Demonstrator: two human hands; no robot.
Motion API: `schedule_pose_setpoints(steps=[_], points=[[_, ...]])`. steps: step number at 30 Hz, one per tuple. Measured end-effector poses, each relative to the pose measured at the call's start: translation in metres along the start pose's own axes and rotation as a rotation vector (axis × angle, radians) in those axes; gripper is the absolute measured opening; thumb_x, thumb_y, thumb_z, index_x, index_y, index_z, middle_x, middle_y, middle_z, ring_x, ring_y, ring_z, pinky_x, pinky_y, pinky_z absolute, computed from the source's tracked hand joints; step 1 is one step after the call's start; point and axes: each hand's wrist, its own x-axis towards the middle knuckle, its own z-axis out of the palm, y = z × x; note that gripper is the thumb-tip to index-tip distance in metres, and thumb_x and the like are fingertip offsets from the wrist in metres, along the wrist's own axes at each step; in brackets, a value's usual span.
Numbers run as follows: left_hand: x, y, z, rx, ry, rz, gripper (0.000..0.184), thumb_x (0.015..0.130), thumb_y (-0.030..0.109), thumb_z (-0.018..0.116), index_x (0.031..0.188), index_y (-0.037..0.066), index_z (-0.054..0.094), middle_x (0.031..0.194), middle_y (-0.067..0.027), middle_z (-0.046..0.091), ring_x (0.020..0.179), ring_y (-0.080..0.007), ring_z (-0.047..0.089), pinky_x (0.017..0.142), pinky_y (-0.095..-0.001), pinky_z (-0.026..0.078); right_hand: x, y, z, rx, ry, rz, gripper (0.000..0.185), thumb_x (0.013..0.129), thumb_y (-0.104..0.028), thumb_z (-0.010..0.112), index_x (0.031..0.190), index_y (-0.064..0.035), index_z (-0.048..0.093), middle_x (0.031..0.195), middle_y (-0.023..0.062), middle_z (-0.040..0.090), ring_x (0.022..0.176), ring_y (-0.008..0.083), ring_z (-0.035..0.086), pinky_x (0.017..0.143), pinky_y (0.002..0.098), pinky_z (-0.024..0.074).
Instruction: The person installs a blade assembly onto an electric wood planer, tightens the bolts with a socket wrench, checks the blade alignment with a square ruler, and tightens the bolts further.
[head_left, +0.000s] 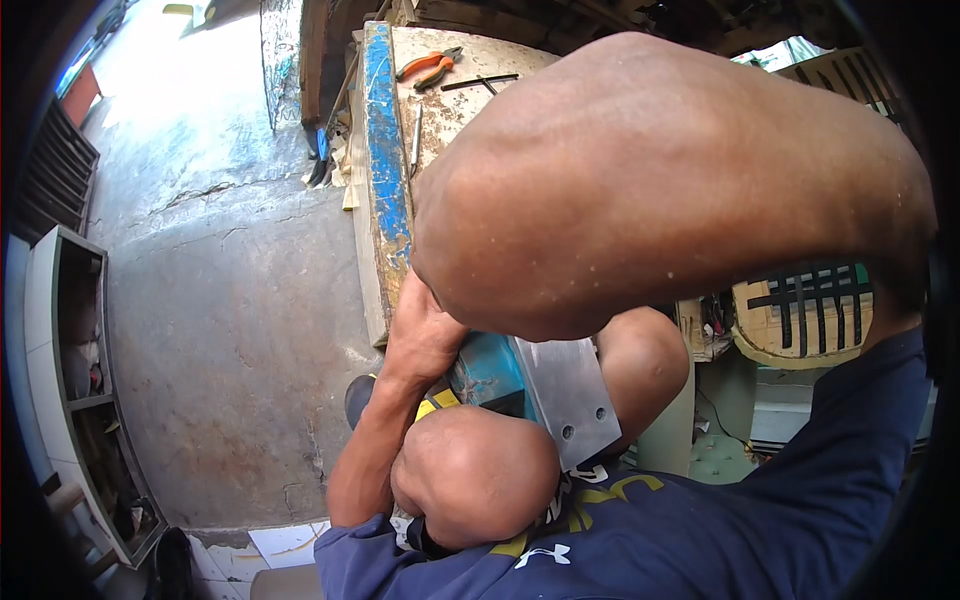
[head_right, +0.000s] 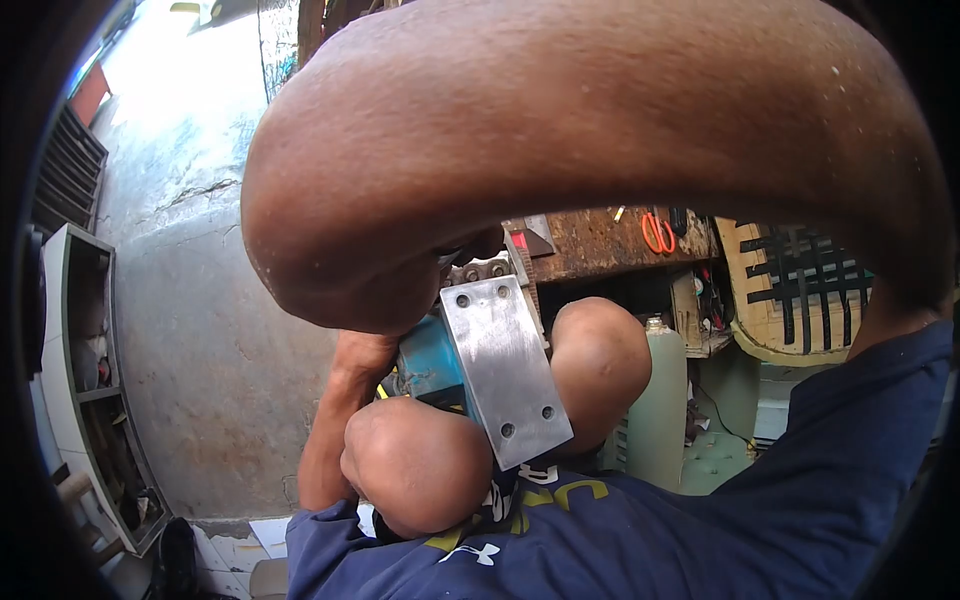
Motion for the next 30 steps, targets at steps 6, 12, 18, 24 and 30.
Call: schedule_pose_setpoints(steps=[6, 12, 18, 24, 30], points=[[0.006, -0.014, -0.008, -0.019, -0.033, 0.011, 0.062, 0.086, 0.01, 0.08, 0.139, -0.002, 0.05, 0.13, -0.0126, 0.064, 0.117, -0.0209, 0.061, 0.101, -0.0347, 0.05, -0.003, 0.008, 0.005, 0.01, 0.03, 0.053, 0.016, 0.081, -0.01, 0.066, 0.091, 0.0, 0.074, 0.071, 0.0226, 0.067, 0.072, 0.0398, 0.07, 0.067, 0.0466, 0.0564], [0.004, -0.015, -0.01, 0.041, 0.016, -0.028, 0.062, 0.087, 0.011, 0.078, 0.141, -0.002, 0.051, 0.133, -0.0139, 0.063, 0.117, -0.0219, 0.061, 0.1, -0.0351, 0.049, -0.001, 0.009, 0.013, -0.005, 0.038, 0.07, 0.017, 0.081, -0.011, 0.066, 0.093, -0.0003, 0.074, 0.072, 0.0227, 0.068, 0.073, 0.0398, 0.07, 0.068, 0.0466, 0.0564], [0.003, -0.037, -0.046, 0.232, -0.141, 0.204, 0.048, 0.087, 0.007, 0.077, 0.131, -0.001, 0.062, 0.121, -0.013, 0.067, 0.107, -0.0233, 0.065, 0.095, -0.0372, 0.053, 0.001, 0.005, 0.005, -0.087, 0.008, 0.085, 0.018, 0.082, -0.011, 0.066, 0.094, -0.0006, 0.075, 0.073, 0.0229, 0.068, 0.074, 0.0397, 0.07, 0.07, 0.0465, 0.0564], [0.009, -0.012, -0.004, -0.005, -0.01, 0.048, 0.066, 0.087, 0.006, 0.075, 0.145, 0.001, 0.043, 0.135, -0.0126, 0.058, 0.123, -0.0206, 0.056, 0.105, -0.0341, 0.045, 0.001, 0.015, 0.004, -0.153, -0.012, 0.131, 0.019, 0.082, -0.012, 0.067, 0.095, -0.0009, 0.075, 0.074, 0.023, 0.068, 0.075, 0.0397, 0.07, 0.071, 0.0465, 0.0564], [0.006, 0.0, -0.003, -0.04, -0.057, -0.059, 0.056, 0.088, 0.002, 0.069, 0.136, 0.003, 0.04, 0.122, -0.01, 0.053, 0.115, -0.0174, 0.055, 0.102, -0.0328, 0.046, 0.003, 0.051, 0.037, 0.006, 0.152, 0.219, 0.02, 0.083, -0.013, 0.067, 0.097, -0.0012, 0.075, 0.075, 0.0232, 0.068, 0.076, 0.0396, 0.07, 0.072, 0.0464, 0.0563]])
